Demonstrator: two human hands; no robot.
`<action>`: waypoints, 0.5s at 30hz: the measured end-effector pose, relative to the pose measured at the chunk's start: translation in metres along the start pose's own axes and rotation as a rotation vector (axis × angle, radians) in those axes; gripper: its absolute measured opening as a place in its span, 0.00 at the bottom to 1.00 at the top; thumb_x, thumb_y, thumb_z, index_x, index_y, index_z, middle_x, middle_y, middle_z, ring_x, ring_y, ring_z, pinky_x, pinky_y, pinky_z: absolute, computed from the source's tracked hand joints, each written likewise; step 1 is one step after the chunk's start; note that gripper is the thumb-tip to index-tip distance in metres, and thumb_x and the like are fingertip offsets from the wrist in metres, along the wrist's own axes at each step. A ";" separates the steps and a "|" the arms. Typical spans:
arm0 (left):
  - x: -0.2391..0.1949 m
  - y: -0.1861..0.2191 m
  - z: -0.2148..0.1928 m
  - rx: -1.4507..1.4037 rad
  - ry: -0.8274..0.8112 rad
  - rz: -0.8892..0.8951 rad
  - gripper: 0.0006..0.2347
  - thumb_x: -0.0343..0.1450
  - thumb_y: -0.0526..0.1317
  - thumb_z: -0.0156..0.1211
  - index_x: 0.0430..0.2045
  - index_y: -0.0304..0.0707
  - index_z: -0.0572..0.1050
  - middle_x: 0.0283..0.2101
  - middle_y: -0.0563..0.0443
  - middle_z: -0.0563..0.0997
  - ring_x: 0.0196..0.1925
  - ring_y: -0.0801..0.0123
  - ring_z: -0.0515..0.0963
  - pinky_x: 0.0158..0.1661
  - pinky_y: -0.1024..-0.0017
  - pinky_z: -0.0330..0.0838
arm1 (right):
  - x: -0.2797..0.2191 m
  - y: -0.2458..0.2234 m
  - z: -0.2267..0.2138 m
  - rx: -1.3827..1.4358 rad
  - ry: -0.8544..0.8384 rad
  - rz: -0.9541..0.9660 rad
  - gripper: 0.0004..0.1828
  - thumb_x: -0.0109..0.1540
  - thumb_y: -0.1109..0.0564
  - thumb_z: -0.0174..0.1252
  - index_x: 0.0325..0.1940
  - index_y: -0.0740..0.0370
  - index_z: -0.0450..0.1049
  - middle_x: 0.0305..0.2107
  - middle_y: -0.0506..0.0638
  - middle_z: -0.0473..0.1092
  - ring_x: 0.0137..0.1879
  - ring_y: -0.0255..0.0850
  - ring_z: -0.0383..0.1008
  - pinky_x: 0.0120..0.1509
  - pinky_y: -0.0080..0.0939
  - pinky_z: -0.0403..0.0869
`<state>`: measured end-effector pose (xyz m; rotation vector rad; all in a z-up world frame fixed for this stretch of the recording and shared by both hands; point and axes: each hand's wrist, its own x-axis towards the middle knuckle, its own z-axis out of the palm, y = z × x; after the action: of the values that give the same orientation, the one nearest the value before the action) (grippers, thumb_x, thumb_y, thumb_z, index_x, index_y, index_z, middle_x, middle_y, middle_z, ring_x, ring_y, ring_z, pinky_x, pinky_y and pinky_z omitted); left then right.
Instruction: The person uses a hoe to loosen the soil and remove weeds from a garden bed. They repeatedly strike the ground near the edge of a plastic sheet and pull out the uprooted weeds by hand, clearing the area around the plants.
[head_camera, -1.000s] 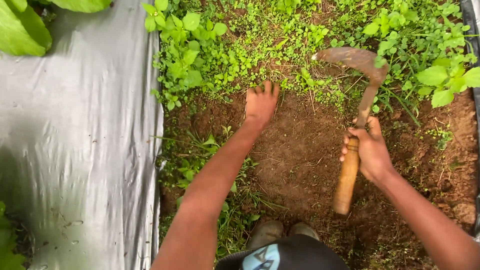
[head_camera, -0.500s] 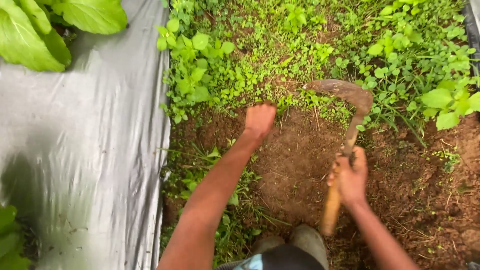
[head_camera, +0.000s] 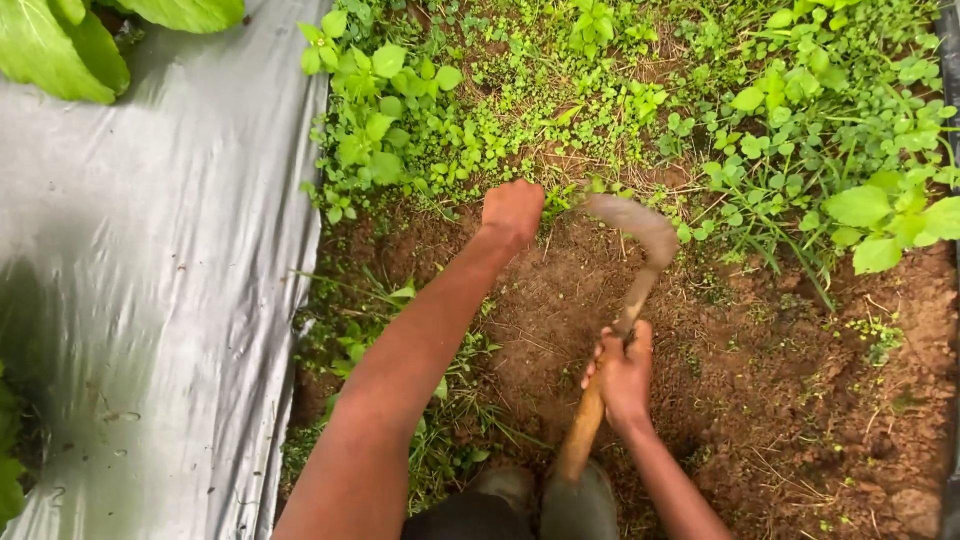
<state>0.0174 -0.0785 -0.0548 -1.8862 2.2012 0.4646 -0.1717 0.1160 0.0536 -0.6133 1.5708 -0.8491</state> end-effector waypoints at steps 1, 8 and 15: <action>-0.003 0.004 -0.007 0.002 -0.003 -0.001 0.04 0.66 0.28 0.62 0.29 0.34 0.82 0.30 0.40 0.84 0.32 0.51 0.86 0.32 0.52 0.82 | -0.001 0.005 -0.004 0.001 -0.001 0.003 0.10 0.69 0.64 0.40 0.55 0.63 0.55 0.23 0.48 0.62 0.20 0.37 0.64 0.16 0.40 0.73; -0.018 0.022 -0.054 0.053 -0.105 0.048 0.06 0.69 0.26 0.57 0.33 0.31 0.81 0.32 0.40 0.84 0.37 0.52 0.86 0.32 0.54 0.84 | -0.005 -0.010 -0.005 0.048 0.088 -0.106 0.11 0.71 0.64 0.40 0.57 0.62 0.53 0.24 0.47 0.62 0.21 0.35 0.65 0.19 0.38 0.74; -0.020 0.021 -0.090 -0.075 -0.290 -0.112 0.10 0.71 0.22 0.59 0.42 0.32 0.77 0.32 0.46 0.81 0.31 0.67 0.85 0.32 0.76 0.88 | -0.004 0.012 -0.007 0.013 0.000 0.166 0.09 0.72 0.65 0.42 0.56 0.58 0.59 0.27 0.55 0.65 0.22 0.44 0.64 0.21 0.40 0.67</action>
<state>0.0044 -0.0905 0.0375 -1.8328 1.9072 0.7561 -0.1774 0.1280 0.0467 -0.4665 1.5914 -0.7340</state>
